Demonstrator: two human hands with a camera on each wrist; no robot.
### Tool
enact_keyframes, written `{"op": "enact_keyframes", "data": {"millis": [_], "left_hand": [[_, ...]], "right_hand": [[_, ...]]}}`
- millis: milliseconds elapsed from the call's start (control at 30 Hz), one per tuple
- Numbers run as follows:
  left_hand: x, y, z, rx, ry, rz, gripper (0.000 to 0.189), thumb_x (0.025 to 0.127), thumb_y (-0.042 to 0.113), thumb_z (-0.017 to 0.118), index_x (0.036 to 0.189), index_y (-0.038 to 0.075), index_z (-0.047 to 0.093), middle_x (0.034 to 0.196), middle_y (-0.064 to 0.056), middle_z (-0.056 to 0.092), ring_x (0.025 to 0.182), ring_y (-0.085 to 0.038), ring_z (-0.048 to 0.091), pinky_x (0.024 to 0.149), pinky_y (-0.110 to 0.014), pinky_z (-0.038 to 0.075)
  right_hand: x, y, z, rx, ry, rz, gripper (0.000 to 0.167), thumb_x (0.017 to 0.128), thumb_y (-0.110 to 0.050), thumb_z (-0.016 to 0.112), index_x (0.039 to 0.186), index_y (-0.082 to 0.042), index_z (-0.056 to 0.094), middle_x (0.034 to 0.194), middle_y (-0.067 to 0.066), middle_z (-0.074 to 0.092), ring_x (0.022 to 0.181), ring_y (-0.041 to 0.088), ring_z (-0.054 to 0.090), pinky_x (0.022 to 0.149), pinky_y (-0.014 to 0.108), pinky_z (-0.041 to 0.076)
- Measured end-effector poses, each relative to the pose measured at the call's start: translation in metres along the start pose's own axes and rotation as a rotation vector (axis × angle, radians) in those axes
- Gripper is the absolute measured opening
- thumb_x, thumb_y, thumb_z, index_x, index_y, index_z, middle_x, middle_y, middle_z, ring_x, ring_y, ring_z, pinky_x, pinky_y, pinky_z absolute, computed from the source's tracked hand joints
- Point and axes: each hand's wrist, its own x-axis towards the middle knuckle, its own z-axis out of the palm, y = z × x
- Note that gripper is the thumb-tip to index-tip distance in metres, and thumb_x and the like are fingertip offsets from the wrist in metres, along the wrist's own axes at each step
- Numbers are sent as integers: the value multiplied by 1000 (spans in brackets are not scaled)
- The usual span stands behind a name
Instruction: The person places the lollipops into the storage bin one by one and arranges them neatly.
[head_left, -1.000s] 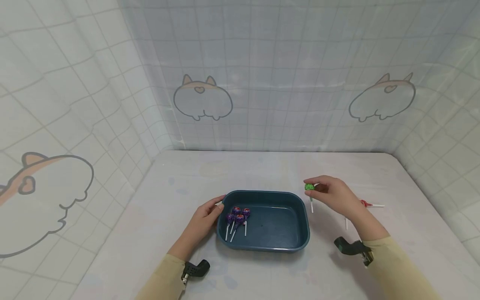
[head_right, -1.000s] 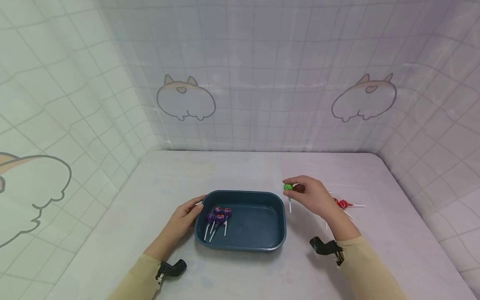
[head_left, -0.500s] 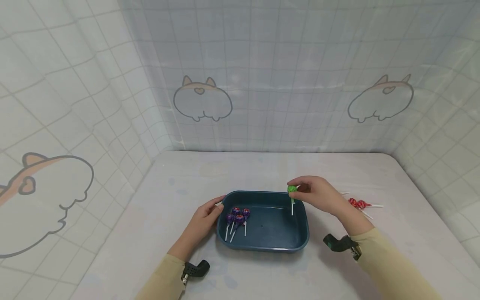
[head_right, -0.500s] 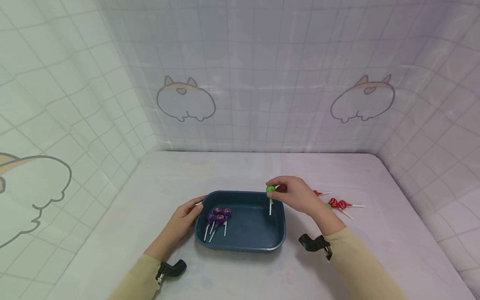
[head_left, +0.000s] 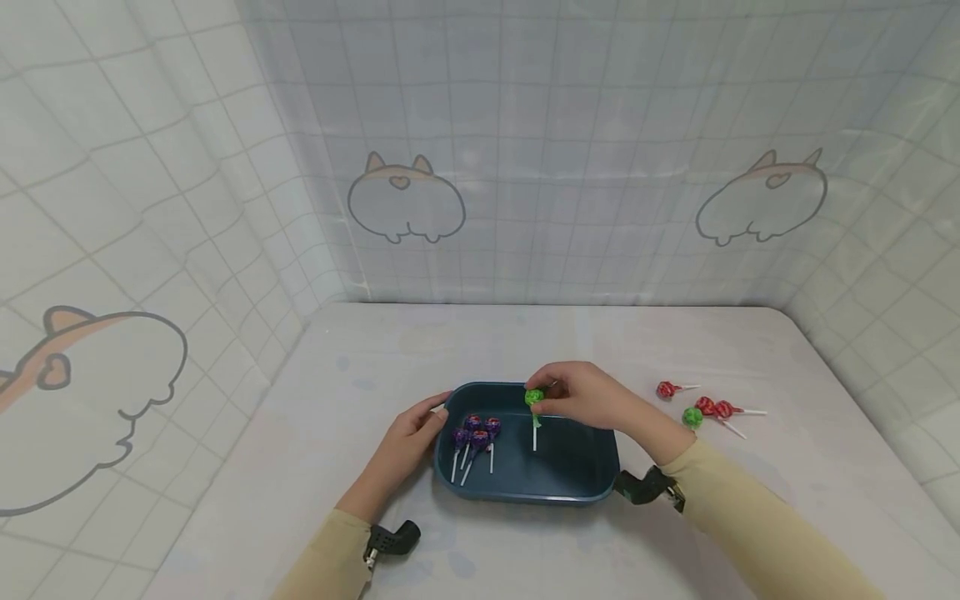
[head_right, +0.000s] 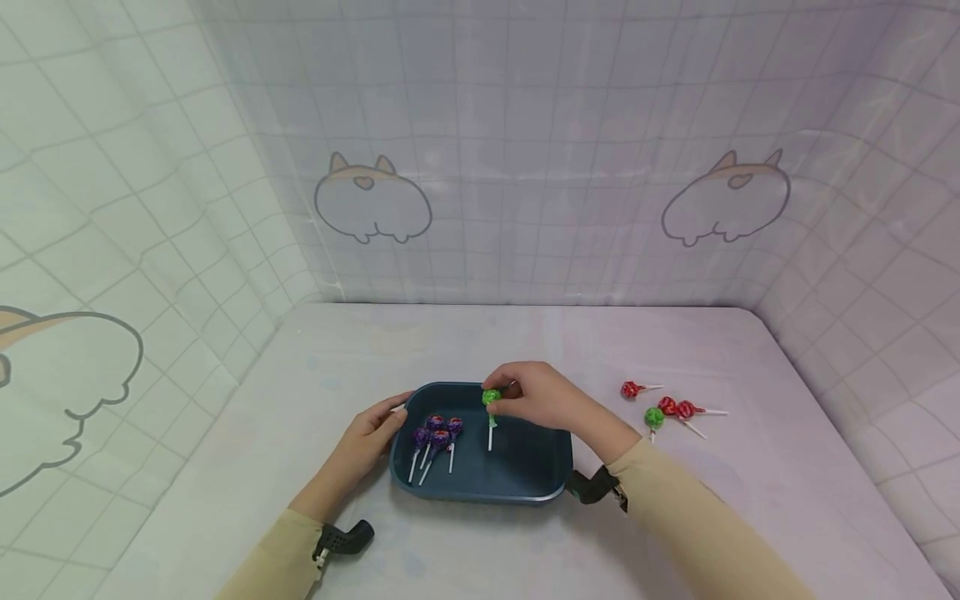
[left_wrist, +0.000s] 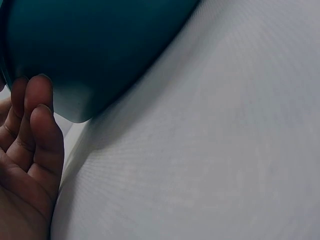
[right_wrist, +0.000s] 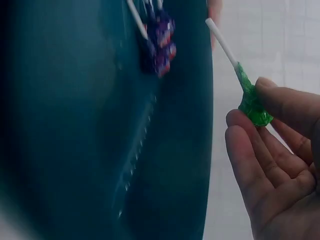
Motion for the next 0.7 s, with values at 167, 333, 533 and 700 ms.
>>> {"op": "enact_keyframes", "data": {"millis": [167, 333, 533, 700], "left_hand": [[0, -1, 1, -2, 4, 3, 40, 104, 28, 53, 142, 13, 53, 87, -7, 65, 71, -20, 59, 67, -39, 52], [0, -2, 1, 2, 18, 0, 40, 104, 30, 54, 142, 15, 54, 88, -8, 66, 71, -20, 59, 67, -37, 51], [0, -2, 3, 7, 19, 0, 40, 104, 28, 54, 141, 14, 54, 87, -10, 65, 70, -20, 58, 66, -37, 51], [0, -3, 3, 15, 12, 3, 41, 104, 29, 53, 142, 14, 53, 87, -8, 65, 70, -20, 58, 66, -39, 51]], "right_hand": [[7, -7, 0, -37, -51, -28, 35, 92, -29, 73, 124, -14, 69, 107, -9, 70, 90, 4, 65, 78, 26, 53], [16, -14, 0, -2, -59, -26, 36, 90, -25, 75, 121, -8, 70, 106, -7, 69, 90, 4, 67, 77, 25, 54], [29, -14, 10, -7, -113, -35, 33, 89, -21, 76, 118, -5, 71, 101, -7, 69, 87, 5, 67, 75, 24, 53], [40, -13, 21, -95, -168, -25, 27, 87, -20, 78, 111, -8, 73, 96, -7, 70, 84, 4, 65, 75, 24, 53]]}}
